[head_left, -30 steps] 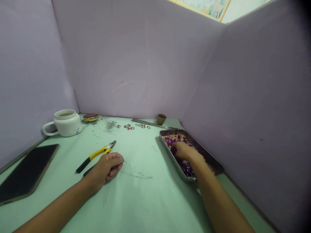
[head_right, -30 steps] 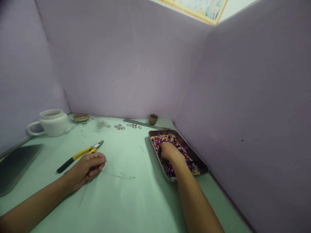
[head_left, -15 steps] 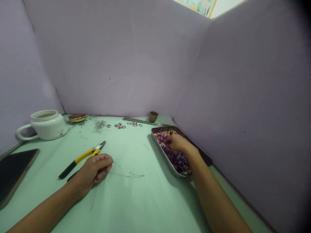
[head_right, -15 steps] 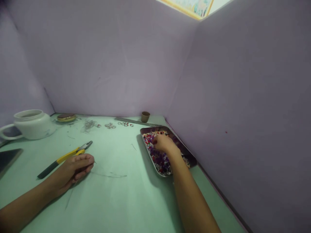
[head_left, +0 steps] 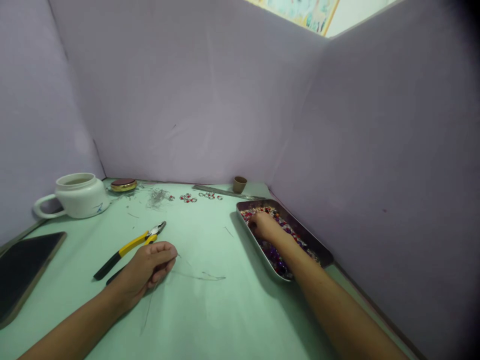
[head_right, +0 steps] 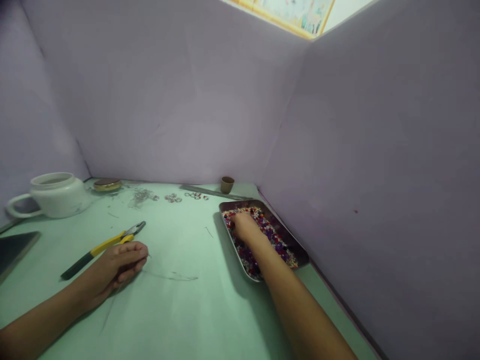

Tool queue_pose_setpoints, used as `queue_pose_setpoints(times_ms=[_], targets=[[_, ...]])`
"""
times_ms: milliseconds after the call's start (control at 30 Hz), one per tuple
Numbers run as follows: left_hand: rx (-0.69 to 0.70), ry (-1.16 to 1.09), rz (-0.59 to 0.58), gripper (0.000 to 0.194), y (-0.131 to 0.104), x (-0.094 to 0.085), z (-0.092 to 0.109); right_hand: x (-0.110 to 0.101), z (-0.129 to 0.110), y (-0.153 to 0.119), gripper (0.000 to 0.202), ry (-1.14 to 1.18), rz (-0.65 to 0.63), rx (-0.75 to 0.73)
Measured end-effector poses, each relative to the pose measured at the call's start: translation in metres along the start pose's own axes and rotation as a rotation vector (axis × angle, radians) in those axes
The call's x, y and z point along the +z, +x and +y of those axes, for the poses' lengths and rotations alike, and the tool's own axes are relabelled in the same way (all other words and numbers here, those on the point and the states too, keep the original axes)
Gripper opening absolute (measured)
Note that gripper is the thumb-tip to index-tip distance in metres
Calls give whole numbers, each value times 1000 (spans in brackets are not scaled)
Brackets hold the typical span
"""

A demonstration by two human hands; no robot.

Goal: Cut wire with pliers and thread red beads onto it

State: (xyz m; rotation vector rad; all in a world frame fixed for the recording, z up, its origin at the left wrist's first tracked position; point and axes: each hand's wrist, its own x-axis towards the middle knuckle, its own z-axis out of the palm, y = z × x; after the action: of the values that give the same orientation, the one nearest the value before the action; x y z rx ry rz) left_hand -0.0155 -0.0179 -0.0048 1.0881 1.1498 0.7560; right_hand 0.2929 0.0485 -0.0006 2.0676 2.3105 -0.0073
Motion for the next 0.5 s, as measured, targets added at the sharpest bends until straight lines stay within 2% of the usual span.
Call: queue_pose_setpoints(times_ms=[300, 500], targets=[[21, -28, 17, 24, -4, 2, 3, 2, -4, -8, 19, -85, 53, -12], [40, -19, 12, 23, -2, -1, -2, 3, -4, -11, 21, -78, 64, -13]])
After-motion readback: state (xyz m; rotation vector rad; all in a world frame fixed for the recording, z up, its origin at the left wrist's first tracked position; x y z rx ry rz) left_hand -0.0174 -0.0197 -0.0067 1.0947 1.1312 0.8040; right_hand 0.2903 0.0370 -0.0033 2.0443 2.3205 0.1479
